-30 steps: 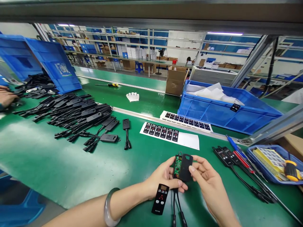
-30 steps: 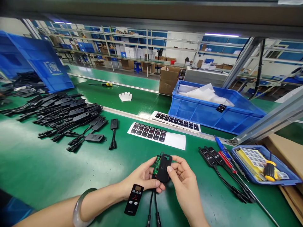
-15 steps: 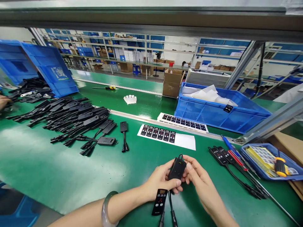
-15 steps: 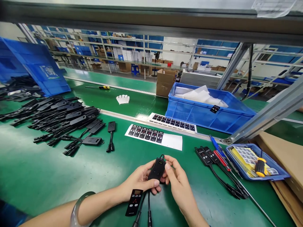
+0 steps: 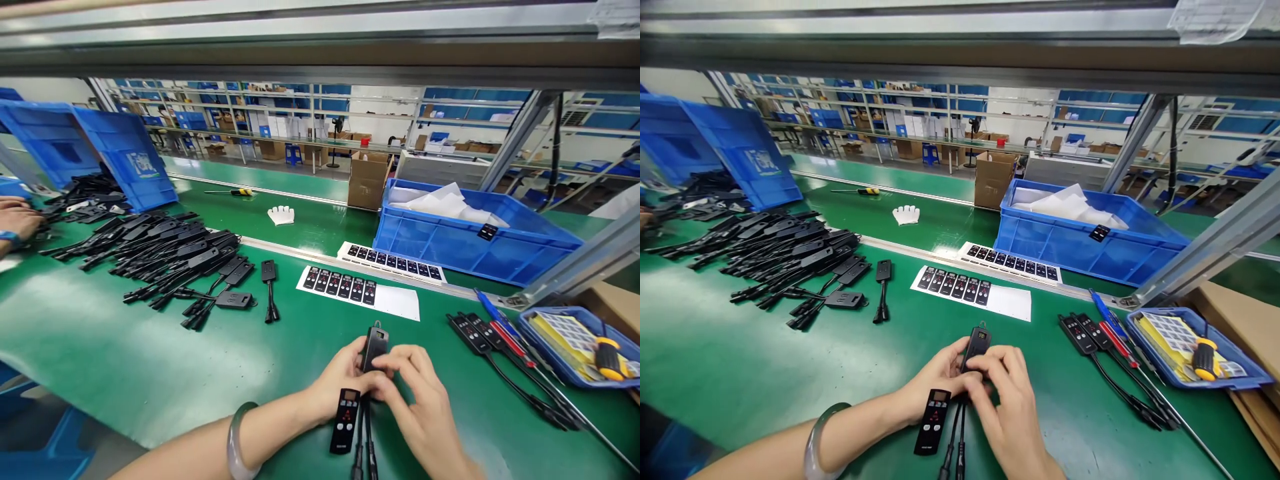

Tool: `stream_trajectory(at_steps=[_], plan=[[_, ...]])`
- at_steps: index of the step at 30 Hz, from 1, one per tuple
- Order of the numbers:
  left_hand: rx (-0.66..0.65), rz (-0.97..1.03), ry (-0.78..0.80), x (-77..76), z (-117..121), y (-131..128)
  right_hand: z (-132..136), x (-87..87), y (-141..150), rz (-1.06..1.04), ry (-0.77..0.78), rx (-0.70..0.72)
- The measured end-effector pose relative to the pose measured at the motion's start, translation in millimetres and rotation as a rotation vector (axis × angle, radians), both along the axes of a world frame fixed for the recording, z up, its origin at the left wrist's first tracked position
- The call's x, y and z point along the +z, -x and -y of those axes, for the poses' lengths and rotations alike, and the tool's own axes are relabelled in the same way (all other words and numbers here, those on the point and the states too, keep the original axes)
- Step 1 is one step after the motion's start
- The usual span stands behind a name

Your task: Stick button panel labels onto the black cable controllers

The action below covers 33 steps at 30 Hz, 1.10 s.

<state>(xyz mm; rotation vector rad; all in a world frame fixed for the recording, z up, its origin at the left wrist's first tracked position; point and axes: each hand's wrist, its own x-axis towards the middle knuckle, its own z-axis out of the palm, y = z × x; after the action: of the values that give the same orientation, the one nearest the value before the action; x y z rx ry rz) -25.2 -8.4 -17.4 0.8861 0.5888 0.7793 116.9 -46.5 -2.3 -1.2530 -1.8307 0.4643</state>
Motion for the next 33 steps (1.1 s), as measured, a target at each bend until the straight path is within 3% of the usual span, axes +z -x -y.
stream_trajectory(at_steps=[2, 6, 12, 17, 19, 25, 28, 33], plan=[[0.019, 0.027, -0.021, 2.1, 0, 1, 4, 0.7, 6, 0.032, -0.066, 0.096], [0.047, -0.005, -0.025, 3.0, -1, 2, 7, 0.4, 15, 0.027, -0.231, 0.158], [0.073, -0.056, -0.028, 0.7, 0, 0, 8, 2.9, 15, -0.06, -0.346, 0.287], [0.074, -0.026, 0.062, 7.2, 0, 3, 18, 11.5, 7, -0.218, -0.252, 0.376], [0.083, -0.022, 0.086, 8.5, -3, 5, 18, 15.0, 1, -0.373, -0.175, 0.299], [0.004, -0.031, 0.092, 10.2, -1, 4, -4, 17.1, -20, -0.771, 0.209, -0.132], [-0.08, -0.025, 0.083, 11.4, 4, 4, -11, 17.1, -23, -0.758, 0.327, -0.176], [-0.196, 0.051, 0.078, 10.5, 9, 6, -12, 21.4, -17, -0.576, 0.386, -0.177]])
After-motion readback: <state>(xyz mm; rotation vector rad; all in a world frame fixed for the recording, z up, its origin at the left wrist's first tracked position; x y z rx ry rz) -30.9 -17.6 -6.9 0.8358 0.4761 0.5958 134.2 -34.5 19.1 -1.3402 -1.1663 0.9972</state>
